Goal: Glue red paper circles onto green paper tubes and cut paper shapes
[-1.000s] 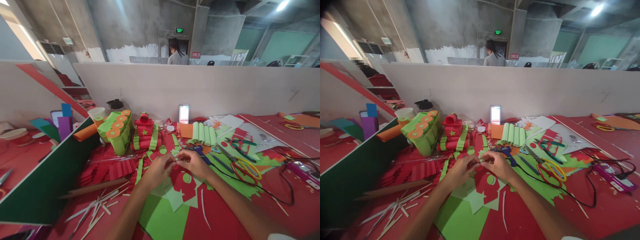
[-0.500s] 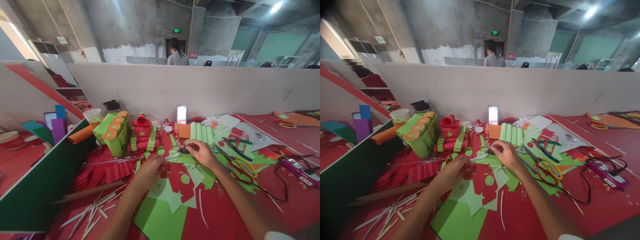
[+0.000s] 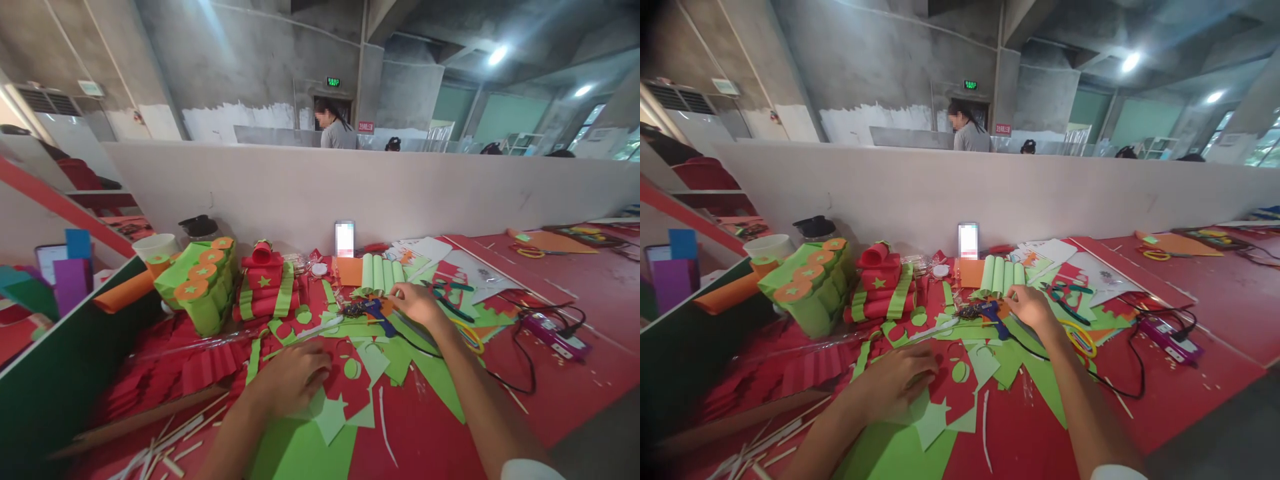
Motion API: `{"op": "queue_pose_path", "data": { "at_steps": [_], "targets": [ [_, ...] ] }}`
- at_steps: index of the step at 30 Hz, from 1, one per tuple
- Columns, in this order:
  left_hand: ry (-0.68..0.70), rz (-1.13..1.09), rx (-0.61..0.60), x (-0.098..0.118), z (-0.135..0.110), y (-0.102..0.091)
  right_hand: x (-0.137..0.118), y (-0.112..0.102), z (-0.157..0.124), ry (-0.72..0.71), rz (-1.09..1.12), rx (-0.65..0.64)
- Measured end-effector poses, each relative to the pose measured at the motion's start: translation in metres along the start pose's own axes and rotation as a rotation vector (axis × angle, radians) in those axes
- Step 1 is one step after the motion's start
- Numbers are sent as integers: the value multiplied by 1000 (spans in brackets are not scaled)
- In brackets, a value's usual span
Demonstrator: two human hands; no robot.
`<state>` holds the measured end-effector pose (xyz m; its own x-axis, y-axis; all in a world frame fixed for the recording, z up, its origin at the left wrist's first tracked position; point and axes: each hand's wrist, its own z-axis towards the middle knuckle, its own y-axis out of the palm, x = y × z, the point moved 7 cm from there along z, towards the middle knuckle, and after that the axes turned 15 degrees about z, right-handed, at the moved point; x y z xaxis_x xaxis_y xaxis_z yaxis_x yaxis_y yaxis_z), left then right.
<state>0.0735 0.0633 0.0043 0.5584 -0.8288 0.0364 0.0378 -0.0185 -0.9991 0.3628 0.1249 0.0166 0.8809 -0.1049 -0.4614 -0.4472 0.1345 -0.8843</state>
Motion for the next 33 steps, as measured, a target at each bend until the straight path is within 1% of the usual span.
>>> {"op": "queue_pose_path", "data": {
  "at_steps": [5,9,14,17,28,33],
  "targets": [
    [-32,-88,24,-2,1,-1,13,6,-7,60,-71,-122],
    [-42,-125,23,-3,0,-1,9,8,-16,79,-117,-167],
    [-6,-165,35,-3,0,0,-2,6,-24,86,-169,-179],
    [-8,-159,33,-3,0,1,-4,4,-24,82,-175,-172],
    [-33,-116,18,-2,1,-1,-3,13,-9,11,-122,-123],
    [-24,-123,22,-1,1,-2,2,16,-9,3,-102,-153]
  ]
}}
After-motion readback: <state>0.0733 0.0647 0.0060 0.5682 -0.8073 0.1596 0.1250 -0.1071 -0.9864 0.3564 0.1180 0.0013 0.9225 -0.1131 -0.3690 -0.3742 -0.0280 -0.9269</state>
